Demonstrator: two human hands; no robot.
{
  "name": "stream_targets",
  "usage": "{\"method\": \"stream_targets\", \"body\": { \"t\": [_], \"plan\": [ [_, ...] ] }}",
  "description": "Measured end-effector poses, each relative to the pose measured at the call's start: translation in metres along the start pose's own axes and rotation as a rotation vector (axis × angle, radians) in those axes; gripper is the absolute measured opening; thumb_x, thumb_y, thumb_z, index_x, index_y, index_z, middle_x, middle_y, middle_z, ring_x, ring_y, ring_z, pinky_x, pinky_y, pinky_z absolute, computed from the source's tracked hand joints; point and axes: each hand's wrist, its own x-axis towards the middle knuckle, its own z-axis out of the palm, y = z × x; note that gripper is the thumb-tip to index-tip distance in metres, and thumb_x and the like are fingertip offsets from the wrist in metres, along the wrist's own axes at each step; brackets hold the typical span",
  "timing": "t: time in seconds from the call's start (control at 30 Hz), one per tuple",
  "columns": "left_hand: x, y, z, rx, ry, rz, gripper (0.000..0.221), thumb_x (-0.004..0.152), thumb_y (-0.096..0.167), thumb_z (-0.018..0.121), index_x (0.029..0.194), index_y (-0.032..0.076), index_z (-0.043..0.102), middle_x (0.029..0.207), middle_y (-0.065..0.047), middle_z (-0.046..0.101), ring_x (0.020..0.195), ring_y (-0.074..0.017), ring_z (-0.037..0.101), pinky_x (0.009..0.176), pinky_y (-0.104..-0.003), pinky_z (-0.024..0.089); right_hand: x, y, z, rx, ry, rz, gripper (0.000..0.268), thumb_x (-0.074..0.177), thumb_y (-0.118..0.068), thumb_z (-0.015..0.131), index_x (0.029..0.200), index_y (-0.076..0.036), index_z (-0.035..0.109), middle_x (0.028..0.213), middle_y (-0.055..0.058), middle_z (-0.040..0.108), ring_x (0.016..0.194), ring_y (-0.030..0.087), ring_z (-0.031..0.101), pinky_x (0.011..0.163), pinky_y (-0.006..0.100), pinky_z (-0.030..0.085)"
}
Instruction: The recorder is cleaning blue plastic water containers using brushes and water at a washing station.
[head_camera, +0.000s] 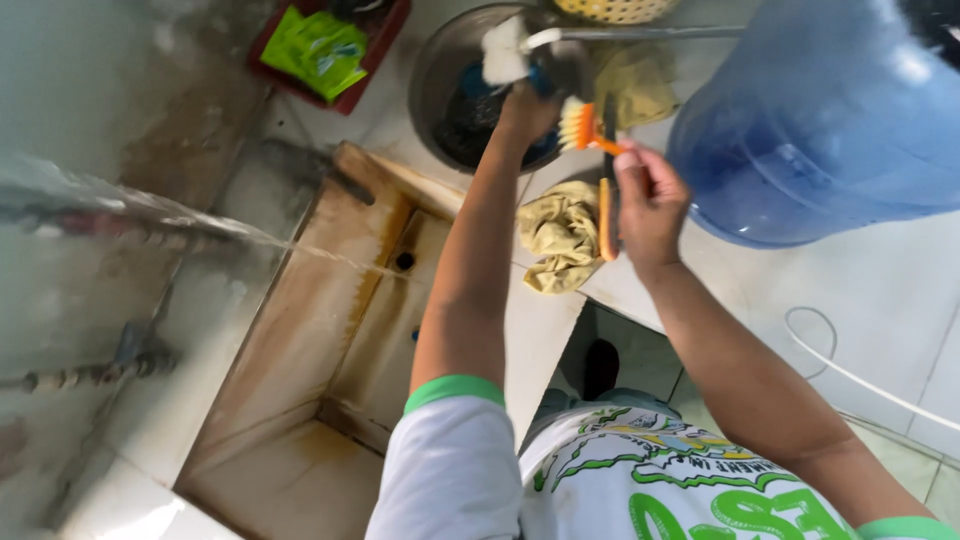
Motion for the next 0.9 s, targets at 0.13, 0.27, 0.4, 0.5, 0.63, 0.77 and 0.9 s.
{"method": "stream_targets", "body": {
  "t": [0.13, 0.27, 0.4, 0.5, 0.63, 0.77, 0.9],
  "plan": [
    [-0.062, 0.023, -0.078, -0.534, 0.003, -0.242, 0.038, 0.083, 0.031, 0.067, 0.116, 0.012, 0.071, 0.114, -0.016, 0.073, 0.105, -0.0373, 0.070, 0.084, -0.044, 0.057, -0.012, -0.001, 0.008, -0.101, -0.070, -0.015, 0.020, 0.107, -0.013, 0.068, 0.123, -0.002, 0.073, 0.091, -0.007, 0.063, 0.079, 0.001, 0.051, 0.070, 0.017, 0.043],
    [-0.084, 0.017, -0.114, -0.824, -0.219, -0.176, 0.042, 0.106, 0.049, 0.052, 0.115, 0.012, 0.068, 0.109, -0.014, 0.075, 0.103, -0.0358, 0.071, 0.087, -0.043, 0.055, -0.017, 0.002, 0.016, -0.089, -0.094, 0.037, 0.022, 0.106, -0.014, 0.069, 0.124, -0.002, 0.073, 0.080, -0.011, 0.054, 0.071, 0.000, 0.042, 0.062, 0.017, 0.035],
    [-0.092, 0.014, -0.110, -0.789, 0.030, -0.145, 0.047, 0.107, 0.050, 0.044, 0.115, 0.011, 0.068, 0.107, -0.018, 0.073, 0.099, -0.0404, 0.069, 0.084, -0.047, 0.053, -0.015, 0.001, 0.020, -0.084, -0.082, 0.099, 0.022, 0.106, -0.014, 0.069, 0.125, -0.003, 0.074, 0.077, -0.010, 0.051, 0.069, 0.000, 0.038, 0.060, 0.018, 0.032],
    [-0.117, 0.021, -0.166, -1.453, 0.226, -0.498, 0.058, 0.108, 0.055, 0.040, 0.113, 0.004, 0.068, 0.103, -0.020, 0.073, 0.093, -0.0387, 0.069, 0.080, -0.046, 0.056, -0.012, 0.009, 0.028, -0.031, -0.101, 0.088, 0.021, 0.105, -0.011, 0.071, 0.123, -0.001, 0.073, 0.086, -0.009, 0.061, 0.074, 0.000, 0.047, 0.065, 0.017, 0.040],
    [-0.158, 0.037, -0.227, -2.462, 0.271, -0.581, 0.072, 0.112, 0.060, 0.028, 0.125, -0.004, 0.056, 0.119, -0.025, 0.067, 0.109, -0.0382, 0.068, 0.090, -0.047, 0.062, 0.000, -0.004, 0.055, -0.116, -0.115, -0.048, 0.021, 0.103, -0.008, 0.072, 0.122, 0.000, 0.073, 0.096, -0.005, 0.070, 0.077, 0.000, 0.055, 0.067, 0.017, 0.045],
    [-0.182, 0.035, -0.261, -2.812, 0.362, -0.401, 0.084, 0.107, 0.065, 0.022, 0.142, -0.006, 0.050, 0.138, -0.024, 0.062, 0.131, -0.0407, 0.060, 0.100, -0.048, 0.059, 0.002, -0.010, 0.063, 0.017, -0.158, -0.092, 0.021, 0.105, -0.005, 0.069, 0.125, 0.001, 0.071, 0.103, -0.003, 0.070, 0.087, 0.001, 0.058, 0.077, 0.017, 0.048],
    [-0.197, 0.032, -0.269, -2.887, 0.394, -0.133, 0.087, 0.104, 0.069, 0.019, 0.142, -0.004, 0.048, 0.143, -0.022, 0.058, 0.134, -0.0402, 0.057, 0.102, -0.051, 0.057, -0.011, 0.001, 0.057, 0.030, -0.116, 0.009, 0.019, 0.107, -0.005, 0.071, 0.124, 0.002, 0.074, 0.098, -0.004, 0.064, 0.083, 0.002, 0.050, 0.075, 0.018, 0.043]
  ]
}}
